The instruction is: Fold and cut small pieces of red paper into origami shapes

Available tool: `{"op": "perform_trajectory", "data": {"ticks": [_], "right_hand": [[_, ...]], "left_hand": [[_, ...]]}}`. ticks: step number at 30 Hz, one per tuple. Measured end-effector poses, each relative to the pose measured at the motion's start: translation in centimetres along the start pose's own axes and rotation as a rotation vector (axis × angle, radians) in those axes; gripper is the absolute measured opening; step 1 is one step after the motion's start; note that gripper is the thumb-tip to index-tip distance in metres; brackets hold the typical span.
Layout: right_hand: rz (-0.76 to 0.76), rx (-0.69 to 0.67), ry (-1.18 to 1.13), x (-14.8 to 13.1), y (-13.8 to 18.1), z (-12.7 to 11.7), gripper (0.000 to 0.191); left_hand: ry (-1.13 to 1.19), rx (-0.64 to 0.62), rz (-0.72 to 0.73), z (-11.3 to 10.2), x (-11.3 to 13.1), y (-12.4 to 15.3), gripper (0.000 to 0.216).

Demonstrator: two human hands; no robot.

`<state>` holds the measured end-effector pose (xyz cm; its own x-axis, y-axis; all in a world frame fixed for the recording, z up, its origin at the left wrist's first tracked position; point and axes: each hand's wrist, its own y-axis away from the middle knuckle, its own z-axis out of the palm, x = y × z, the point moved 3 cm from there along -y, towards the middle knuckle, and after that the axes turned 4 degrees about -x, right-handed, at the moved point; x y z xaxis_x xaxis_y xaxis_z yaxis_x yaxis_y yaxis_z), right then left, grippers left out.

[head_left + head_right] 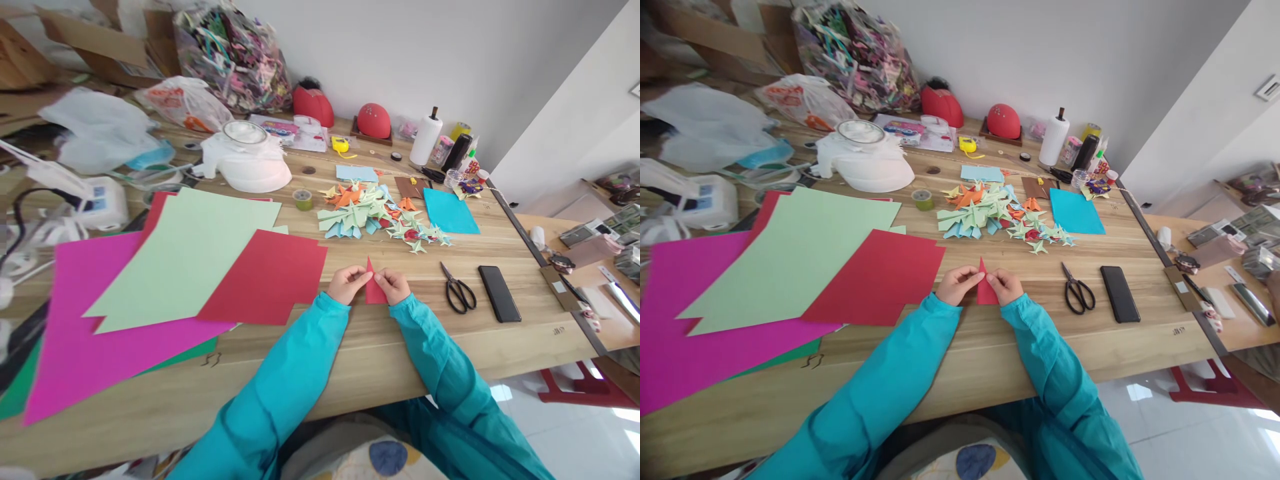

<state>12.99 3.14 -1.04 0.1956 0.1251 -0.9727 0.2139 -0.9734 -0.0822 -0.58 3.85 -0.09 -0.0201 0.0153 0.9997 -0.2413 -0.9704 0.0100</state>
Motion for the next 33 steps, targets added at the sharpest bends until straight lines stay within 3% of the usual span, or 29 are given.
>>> {"op": "perform_trajectory", "data": {"ticks": [4, 11, 18, 33], "right_hand": [[0.038, 0.013, -0.088, -0.1, 0.0, 0.0, 0.042], [0.085, -0.020, -0.217, 0.2, 0.3, 0.5, 0.037], [0.059, -0.016, -0.166, 0.6, 0.3, 0.5, 0.033], [0.057, 0.050, -0.140, 0.5, 0.4, 0.6, 0.036]], "left_hand": [[-0.011, 0.007, 0.010, 0.0, -0.1, 0.1, 0.029], [0.051, 0.196, 0.038, -1.2, -1.0, -0.5, 0.033], [0.129, 0.098, 0.048, -0.4, -0.8, -0.2, 0.039], [0.092, 0.206, 0.010, -0.7, -1.4, -0.5, 0.042]]}}
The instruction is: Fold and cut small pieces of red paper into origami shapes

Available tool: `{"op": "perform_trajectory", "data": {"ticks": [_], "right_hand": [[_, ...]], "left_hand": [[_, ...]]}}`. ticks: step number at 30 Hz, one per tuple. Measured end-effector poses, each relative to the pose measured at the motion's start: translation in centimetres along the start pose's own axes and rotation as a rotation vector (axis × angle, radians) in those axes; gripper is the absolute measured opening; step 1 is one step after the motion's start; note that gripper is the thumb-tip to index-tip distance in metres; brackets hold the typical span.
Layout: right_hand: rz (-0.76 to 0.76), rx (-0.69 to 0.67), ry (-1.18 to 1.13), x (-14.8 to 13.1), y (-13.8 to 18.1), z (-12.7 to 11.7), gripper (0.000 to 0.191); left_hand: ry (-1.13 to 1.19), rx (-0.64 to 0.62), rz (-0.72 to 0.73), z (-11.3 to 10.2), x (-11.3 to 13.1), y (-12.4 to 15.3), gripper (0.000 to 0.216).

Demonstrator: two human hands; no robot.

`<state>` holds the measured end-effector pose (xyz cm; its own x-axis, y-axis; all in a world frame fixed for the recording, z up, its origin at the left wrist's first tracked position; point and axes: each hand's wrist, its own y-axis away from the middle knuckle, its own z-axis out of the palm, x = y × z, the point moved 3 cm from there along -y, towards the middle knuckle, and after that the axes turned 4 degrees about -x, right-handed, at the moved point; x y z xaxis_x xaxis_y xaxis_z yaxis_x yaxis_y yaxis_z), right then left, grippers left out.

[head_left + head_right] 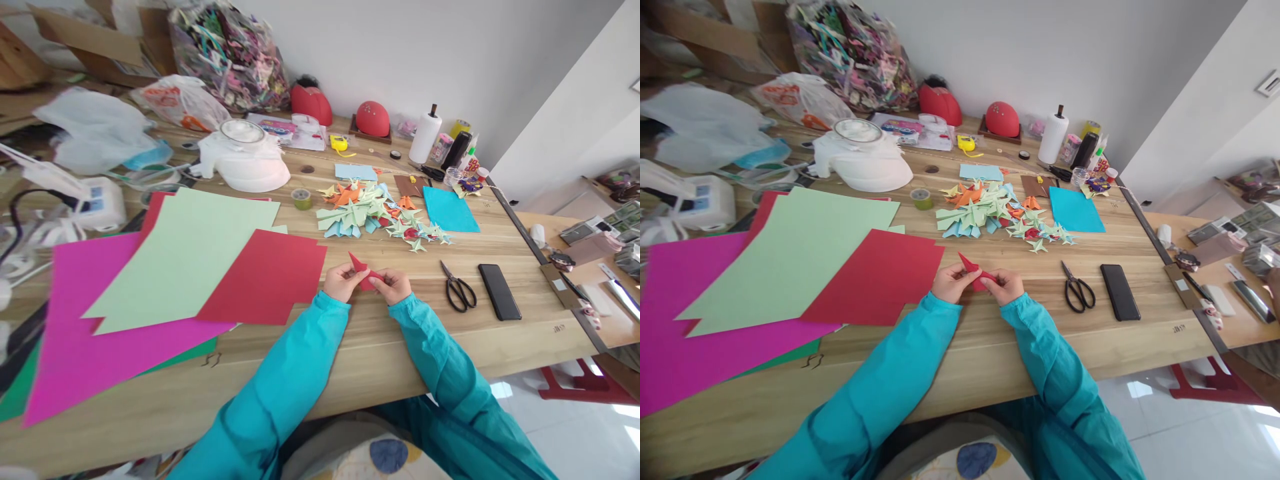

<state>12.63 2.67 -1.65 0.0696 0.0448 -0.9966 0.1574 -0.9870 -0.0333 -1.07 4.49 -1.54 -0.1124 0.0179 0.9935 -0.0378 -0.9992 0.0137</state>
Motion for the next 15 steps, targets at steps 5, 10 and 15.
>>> {"op": "perform_trajectory", "data": {"ticks": [5, 10, 15], "right_hand": [[0.023, -0.008, -0.007, 0.15, -0.01, -0.15, 0.037], [0.047, 0.011, -0.057, 0.03, -0.14, -0.68, 0.036], [0.080, 0.026, -0.092, -0.10, -0.27, -0.52, 0.037]], "left_hand": [[-0.014, -0.028, -0.002, 0.06, 0.02, 0.03, 0.040], [-0.032, -0.089, -0.015, 0.26, 0.27, 0.19, 0.037], [-0.083, -0.075, 0.015, 0.06, 0.26, 0.14, 0.033]]}}
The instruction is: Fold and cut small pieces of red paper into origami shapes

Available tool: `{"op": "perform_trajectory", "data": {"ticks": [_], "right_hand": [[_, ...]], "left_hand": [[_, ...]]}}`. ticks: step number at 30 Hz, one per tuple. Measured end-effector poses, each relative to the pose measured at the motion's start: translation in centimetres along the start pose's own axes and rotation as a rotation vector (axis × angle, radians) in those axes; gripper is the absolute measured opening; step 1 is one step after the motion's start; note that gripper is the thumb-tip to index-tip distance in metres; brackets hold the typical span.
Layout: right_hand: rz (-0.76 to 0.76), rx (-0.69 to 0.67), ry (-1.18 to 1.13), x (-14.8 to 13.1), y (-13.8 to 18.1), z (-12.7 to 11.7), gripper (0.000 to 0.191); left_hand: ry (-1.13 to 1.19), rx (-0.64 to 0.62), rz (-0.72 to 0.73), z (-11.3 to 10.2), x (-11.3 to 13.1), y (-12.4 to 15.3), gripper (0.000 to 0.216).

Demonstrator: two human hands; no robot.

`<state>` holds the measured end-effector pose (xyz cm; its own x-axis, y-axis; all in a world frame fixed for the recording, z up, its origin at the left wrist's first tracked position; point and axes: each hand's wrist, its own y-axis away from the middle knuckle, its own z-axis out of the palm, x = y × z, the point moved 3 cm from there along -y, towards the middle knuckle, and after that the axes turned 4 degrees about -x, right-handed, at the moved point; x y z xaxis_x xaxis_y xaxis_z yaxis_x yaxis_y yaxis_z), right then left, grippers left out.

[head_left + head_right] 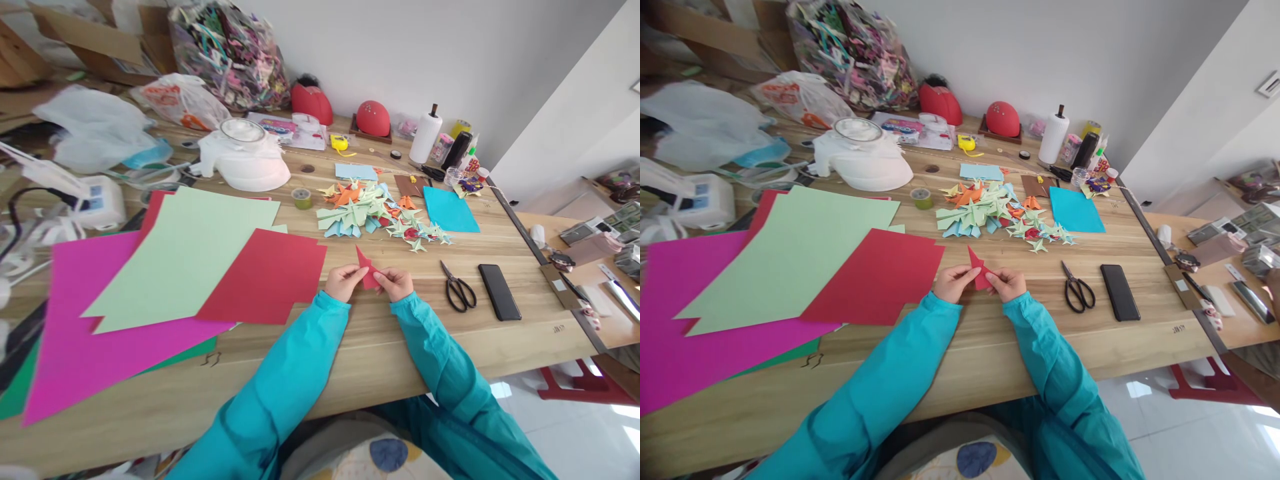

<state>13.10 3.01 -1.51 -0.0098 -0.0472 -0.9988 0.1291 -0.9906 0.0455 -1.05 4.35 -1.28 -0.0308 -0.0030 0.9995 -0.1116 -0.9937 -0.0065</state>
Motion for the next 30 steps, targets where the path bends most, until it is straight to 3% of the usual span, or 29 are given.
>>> {"op": "perform_trajectory", "data": {"ticks": [7, 12, 20, 30], "right_hand": [[-0.030, 0.006, -0.005, 0.2, -0.2, 0.2, 0.036], [-0.020, -0.010, 0.019, 0.2, -0.1, -0.1, 0.035], [-0.012, 0.167, -0.105, 0.1, -0.4, -0.8, 0.033], [-0.015, 0.190, -0.108, -0.3, -0.5, -0.7, 0.034]], "left_hand": [[-0.158, 0.025, 0.068, 0.1, 0.6, 0.5, 0.027], [-0.140, 0.047, 0.053, 0.3, 1.0, 0.7, 0.028], [0.014, -0.172, -0.093, 1.3, 0.1, 0.8, 0.031], [-0.248, -0.268, 0.033, 1.7, 0.4, 1.0, 0.034]]}}
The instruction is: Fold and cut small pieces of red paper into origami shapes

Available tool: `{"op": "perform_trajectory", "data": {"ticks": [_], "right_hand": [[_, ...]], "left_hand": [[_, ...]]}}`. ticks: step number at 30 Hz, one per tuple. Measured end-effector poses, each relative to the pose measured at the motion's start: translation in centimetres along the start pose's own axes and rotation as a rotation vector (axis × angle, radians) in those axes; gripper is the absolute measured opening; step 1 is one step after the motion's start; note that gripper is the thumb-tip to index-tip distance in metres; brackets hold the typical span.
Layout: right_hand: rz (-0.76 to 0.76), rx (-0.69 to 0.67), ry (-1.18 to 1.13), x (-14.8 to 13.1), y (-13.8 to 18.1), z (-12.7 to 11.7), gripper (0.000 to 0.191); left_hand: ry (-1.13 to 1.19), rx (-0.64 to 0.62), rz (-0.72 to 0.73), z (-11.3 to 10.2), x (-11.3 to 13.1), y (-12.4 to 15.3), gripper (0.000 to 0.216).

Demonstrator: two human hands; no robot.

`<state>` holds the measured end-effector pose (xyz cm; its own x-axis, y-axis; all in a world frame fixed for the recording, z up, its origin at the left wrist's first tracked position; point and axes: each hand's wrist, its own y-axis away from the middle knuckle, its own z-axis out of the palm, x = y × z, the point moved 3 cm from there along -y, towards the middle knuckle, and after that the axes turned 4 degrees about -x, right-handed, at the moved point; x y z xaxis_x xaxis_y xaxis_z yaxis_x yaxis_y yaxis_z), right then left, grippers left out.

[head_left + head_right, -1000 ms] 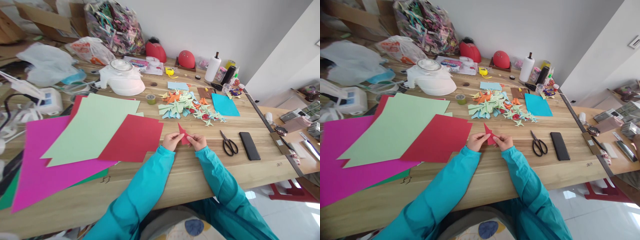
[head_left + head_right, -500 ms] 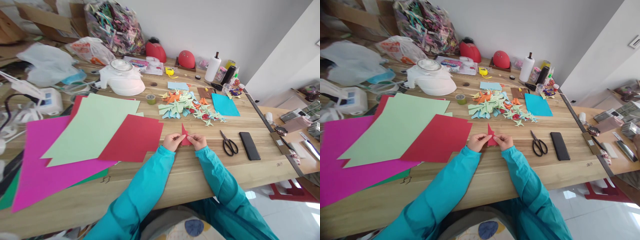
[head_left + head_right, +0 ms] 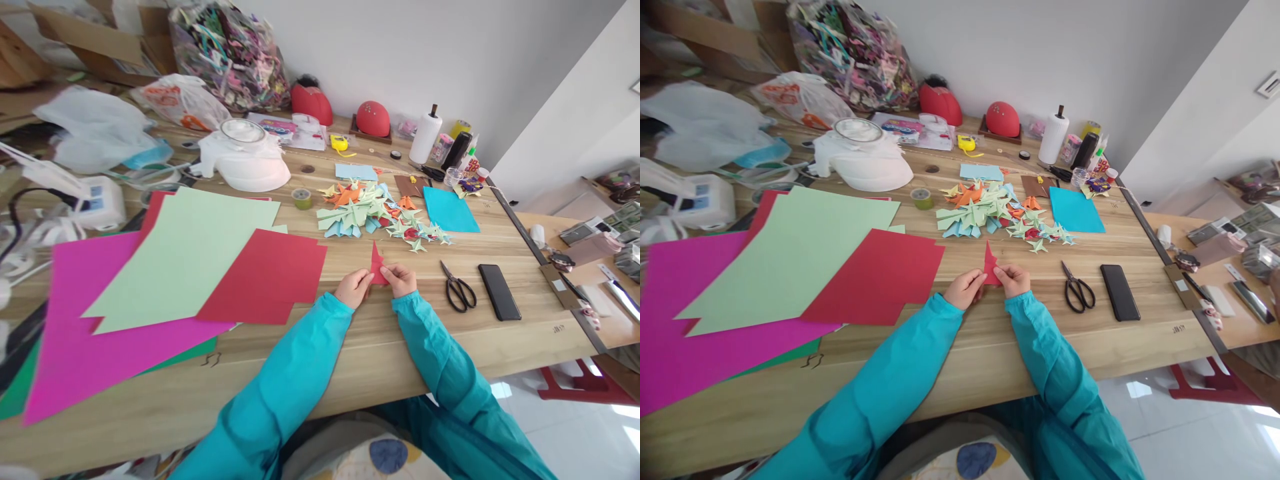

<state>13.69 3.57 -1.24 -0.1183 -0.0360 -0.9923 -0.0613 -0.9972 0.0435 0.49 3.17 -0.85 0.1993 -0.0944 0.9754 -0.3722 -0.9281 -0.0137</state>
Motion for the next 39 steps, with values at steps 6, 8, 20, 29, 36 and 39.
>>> {"op": "perform_trajectory", "data": {"ticks": [6, 8, 20, 29, 36, 39], "right_hand": [[-0.024, 0.021, 0.001, -0.4, 0.1, 0.0, 0.034], [-0.022, 0.007, -0.011, -0.5, 0.1, -0.1, 0.034], [-0.281, -0.117, 0.492, 0.4, 0.8, 0.3, 0.020], [-0.321, -0.232, 0.588, -0.5, 1.5, 1.0, 0.024], [-0.190, -0.224, 0.350, 0.0, 0.9, 0.6, 0.030], [-0.144, -0.217, 0.266, 0.3, 0.8, 0.6, 0.030]], "left_hand": [[0.090, -0.023, -0.036, 0.2, -0.1, 0.0, 0.038], [0.211, 0.006, -0.073, 0.0, -0.2, 0.0, 0.040], [0.506, 0.364, -0.019, -1.8, -0.1, -0.5, 0.034], [0.491, 0.337, -0.049, -2.1, -0.1, -0.4, 0.028], [0.519, 0.326, -0.085, -2.0, -0.5, -0.6, 0.032], [0.465, 0.303, -0.083, -1.9, -0.4, -0.5, 0.031]]}}
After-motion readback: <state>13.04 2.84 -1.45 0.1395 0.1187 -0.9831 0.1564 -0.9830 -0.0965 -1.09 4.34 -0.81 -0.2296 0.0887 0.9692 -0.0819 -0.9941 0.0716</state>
